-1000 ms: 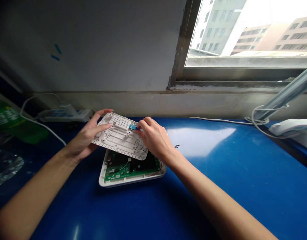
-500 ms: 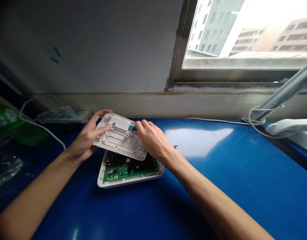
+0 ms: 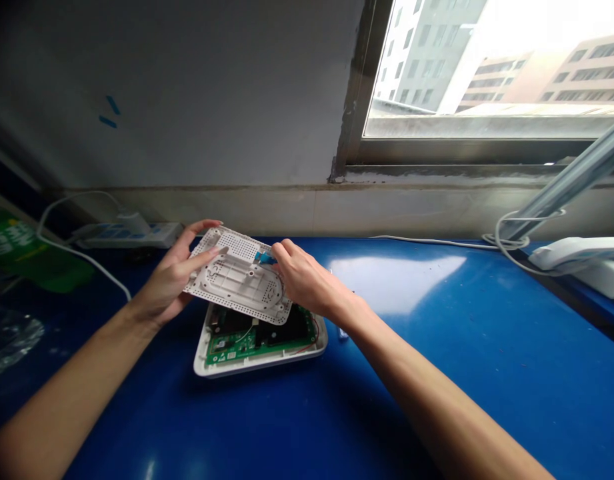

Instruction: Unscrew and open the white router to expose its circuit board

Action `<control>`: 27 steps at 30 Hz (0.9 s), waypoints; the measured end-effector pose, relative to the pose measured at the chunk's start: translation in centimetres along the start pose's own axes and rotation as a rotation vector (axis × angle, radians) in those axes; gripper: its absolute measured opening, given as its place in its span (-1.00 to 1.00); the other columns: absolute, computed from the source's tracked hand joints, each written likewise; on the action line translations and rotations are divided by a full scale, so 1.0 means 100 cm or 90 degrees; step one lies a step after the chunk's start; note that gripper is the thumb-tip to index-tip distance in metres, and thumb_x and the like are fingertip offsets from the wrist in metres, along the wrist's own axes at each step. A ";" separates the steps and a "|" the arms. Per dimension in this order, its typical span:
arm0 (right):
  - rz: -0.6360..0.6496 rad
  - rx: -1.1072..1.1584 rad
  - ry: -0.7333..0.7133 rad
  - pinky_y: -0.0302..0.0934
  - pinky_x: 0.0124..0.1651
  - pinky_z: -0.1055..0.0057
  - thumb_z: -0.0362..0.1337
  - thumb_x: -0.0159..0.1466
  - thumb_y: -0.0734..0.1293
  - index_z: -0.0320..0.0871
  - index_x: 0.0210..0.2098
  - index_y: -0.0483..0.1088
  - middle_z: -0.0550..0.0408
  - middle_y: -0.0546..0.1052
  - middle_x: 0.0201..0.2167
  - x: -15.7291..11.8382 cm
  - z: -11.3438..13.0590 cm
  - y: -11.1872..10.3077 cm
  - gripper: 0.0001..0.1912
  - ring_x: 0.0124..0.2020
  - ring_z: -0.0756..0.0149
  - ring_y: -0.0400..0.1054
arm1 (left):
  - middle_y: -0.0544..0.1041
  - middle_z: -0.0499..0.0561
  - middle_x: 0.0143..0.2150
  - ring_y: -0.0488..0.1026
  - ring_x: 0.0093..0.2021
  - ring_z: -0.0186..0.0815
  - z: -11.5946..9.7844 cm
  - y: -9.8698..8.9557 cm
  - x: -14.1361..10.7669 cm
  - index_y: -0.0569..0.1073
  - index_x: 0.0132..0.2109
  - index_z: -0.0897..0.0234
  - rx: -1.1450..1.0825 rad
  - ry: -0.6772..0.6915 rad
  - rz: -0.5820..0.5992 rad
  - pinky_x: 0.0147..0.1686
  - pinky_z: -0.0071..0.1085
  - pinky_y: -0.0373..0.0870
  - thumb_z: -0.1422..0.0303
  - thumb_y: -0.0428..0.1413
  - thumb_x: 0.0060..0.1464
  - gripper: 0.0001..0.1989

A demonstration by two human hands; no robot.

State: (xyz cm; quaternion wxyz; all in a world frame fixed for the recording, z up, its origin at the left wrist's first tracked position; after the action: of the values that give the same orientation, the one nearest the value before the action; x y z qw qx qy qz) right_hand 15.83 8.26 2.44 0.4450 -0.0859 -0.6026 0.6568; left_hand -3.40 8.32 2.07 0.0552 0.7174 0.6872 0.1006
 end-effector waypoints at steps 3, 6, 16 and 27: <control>0.003 -0.001 -0.009 0.31 -0.22 0.30 -0.40 0.50 0.24 -0.07 -0.15 0.23 -0.01 0.46 -0.12 0.002 0.002 -0.006 -0.89 -0.25 0.23 0.38 | 0.62 0.02 -0.10 0.62 -0.28 -0.23 0.001 -0.001 0.001 0.43 0.22 0.07 0.003 -0.014 -0.003 -0.37 -0.47 0.58 0.40 0.36 0.11 -0.44; -0.009 -0.009 -0.032 0.37 0.05 0.12 -0.37 0.51 0.23 -0.09 -0.13 0.28 -0.16 0.47 0.06 0.005 0.005 -0.018 -0.94 0.04 0.07 0.40 | 0.63 0.01 -0.13 0.61 -0.31 -0.25 -0.001 -0.006 0.003 0.44 0.22 0.06 0.007 -0.016 -0.008 -0.37 -0.47 0.57 0.41 0.36 0.10 -0.44; -0.065 0.182 0.046 0.43 -0.18 0.28 -0.20 0.43 0.36 -0.11 -0.26 0.41 0.05 0.64 -0.35 0.006 -0.022 -0.061 -0.85 -0.31 0.25 0.55 | 0.62 0.02 -0.11 0.63 -0.24 -0.19 -0.017 -0.035 0.009 0.46 0.20 0.10 0.026 0.054 -0.119 -0.36 -0.46 0.57 0.47 0.32 0.03 -0.43; 0.222 0.201 0.133 0.34 -0.38 0.42 -0.27 0.24 0.49 -0.08 -0.22 0.51 0.16 0.67 -0.40 -0.003 -0.032 -0.032 -0.88 -0.42 0.30 0.54 | 0.60 -0.01 -0.04 0.65 -0.13 -0.14 -0.008 -0.038 0.007 0.45 0.20 0.05 -0.102 0.021 -0.213 -0.26 -0.35 0.65 0.51 0.24 0.05 -0.44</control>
State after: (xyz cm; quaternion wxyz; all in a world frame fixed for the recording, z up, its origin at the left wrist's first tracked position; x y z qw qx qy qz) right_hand 19.67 9.96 4.25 0.3928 -0.1857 -0.4190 0.7973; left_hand -7.21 9.18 2.05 0.1172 0.5846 0.7875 0.1562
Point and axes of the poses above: each hand's wrist, its own x-axis towards the middle knuckle, its own y-axis out of the palm, z = x × y, the point moved 8 cm from there along x, towards the middle knuckle
